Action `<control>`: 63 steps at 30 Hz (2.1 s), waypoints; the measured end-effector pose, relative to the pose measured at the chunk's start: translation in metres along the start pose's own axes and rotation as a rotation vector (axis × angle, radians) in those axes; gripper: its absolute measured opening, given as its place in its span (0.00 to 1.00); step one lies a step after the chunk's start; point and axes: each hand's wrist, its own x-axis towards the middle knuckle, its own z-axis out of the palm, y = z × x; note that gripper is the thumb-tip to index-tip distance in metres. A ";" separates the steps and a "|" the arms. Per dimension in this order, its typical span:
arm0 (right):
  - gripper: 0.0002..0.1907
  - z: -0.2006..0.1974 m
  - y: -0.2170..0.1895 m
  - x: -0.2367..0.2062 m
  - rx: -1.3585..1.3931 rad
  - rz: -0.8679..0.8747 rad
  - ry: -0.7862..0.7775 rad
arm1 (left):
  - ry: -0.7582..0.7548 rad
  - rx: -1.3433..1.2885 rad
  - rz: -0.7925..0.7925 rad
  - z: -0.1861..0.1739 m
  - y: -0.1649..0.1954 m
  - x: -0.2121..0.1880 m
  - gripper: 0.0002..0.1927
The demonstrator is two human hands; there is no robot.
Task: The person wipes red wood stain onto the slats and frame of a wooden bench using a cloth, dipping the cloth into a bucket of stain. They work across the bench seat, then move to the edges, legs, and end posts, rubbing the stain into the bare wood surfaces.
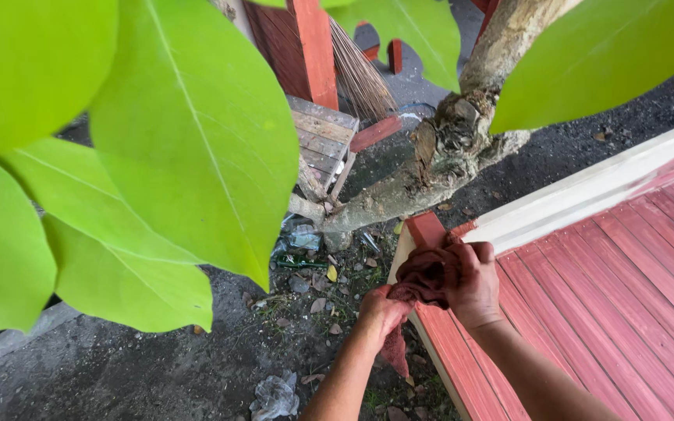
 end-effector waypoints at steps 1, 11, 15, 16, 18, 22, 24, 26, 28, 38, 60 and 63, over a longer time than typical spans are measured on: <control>0.10 0.001 0.005 -0.010 0.020 0.062 0.040 | -0.021 -0.033 0.022 -0.002 -0.002 0.000 0.24; 0.15 0.072 0.023 -0.001 1.298 1.345 -0.059 | 0.071 0.042 -0.093 0.006 -0.014 0.002 0.24; 0.09 0.070 0.023 0.017 1.449 1.202 -0.063 | -0.019 0.008 0.049 -0.003 -0.017 0.002 0.21; 0.10 0.069 0.023 0.022 1.396 1.186 -0.093 | -0.013 0.065 0.040 -0.005 -0.017 0.003 0.21; 0.12 0.053 0.020 0.031 1.281 1.166 -0.149 | -0.049 0.063 0.057 -0.007 -0.016 0.003 0.20; 0.12 0.022 -0.001 0.044 1.240 1.107 -0.080 | -0.171 -0.091 0.155 -0.004 -0.010 0.004 0.21; 0.15 0.011 -0.005 0.039 1.251 1.109 -0.037 | -0.193 -0.069 0.174 -0.002 -0.006 0.002 0.21; 0.14 0.011 -0.003 0.029 1.270 1.070 0.036 | -0.199 0.004 0.194 -0.002 -0.003 0.000 0.21; 0.14 0.021 0.006 0.013 1.310 1.075 0.047 | -0.138 0.041 -0.007 -0.003 -0.002 -0.001 0.22; 0.13 0.071 0.019 0.020 1.475 1.281 -0.245 | -0.068 0.042 0.075 -0.026 -0.025 0.004 0.22; 0.08 0.051 0.018 -0.002 0.813 0.575 0.381 | -0.041 -0.016 0.383 -0.040 0.025 0.001 0.24; 0.09 0.058 0.017 -0.004 0.295 0.512 0.435 | -0.055 0.038 0.373 -0.044 0.011 0.013 0.25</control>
